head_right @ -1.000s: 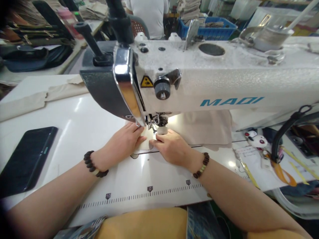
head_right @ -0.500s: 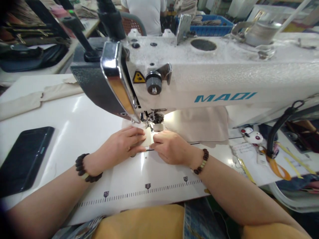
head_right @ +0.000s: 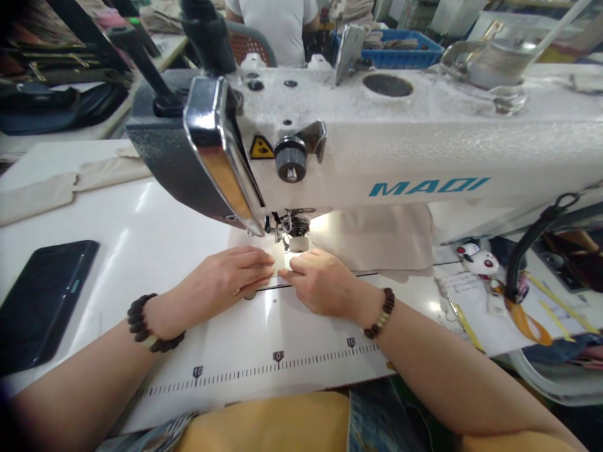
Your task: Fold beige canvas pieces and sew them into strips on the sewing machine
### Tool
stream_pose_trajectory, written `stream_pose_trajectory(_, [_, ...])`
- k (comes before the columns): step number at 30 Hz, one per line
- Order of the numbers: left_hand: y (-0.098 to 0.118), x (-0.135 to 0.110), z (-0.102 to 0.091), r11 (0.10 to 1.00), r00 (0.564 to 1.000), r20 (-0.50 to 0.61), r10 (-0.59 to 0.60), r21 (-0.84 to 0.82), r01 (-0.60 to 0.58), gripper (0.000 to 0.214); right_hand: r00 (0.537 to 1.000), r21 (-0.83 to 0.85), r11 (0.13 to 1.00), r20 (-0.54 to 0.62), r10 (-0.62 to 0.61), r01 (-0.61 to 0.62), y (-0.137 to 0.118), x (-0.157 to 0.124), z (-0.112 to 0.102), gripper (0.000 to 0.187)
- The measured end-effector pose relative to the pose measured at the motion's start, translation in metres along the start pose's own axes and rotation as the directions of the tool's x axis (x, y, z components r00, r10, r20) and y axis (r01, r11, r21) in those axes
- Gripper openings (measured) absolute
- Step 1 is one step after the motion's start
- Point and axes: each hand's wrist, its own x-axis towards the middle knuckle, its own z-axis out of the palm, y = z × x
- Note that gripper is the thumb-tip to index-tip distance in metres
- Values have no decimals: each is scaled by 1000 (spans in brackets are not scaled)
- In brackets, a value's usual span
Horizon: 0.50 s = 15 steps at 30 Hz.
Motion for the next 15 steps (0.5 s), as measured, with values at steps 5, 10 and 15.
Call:
stream_pose_trajectory(5, [-5,-1,7,1000,1000,0,-25,11,25,31,998,-11,998,-8,57,-57,0,3,0,31])
stream_pose_trajectory(10, [-10,4,9,998,997,-35,-63,15,64,30,990,-30,989,-27,141,-142,0,8,0,27])
stream_pose_trajectory(15, [-16,9,8,994,994,-65,-89,51,93,24,978,-70,976,-40,204,-206,-2,11,2,26])
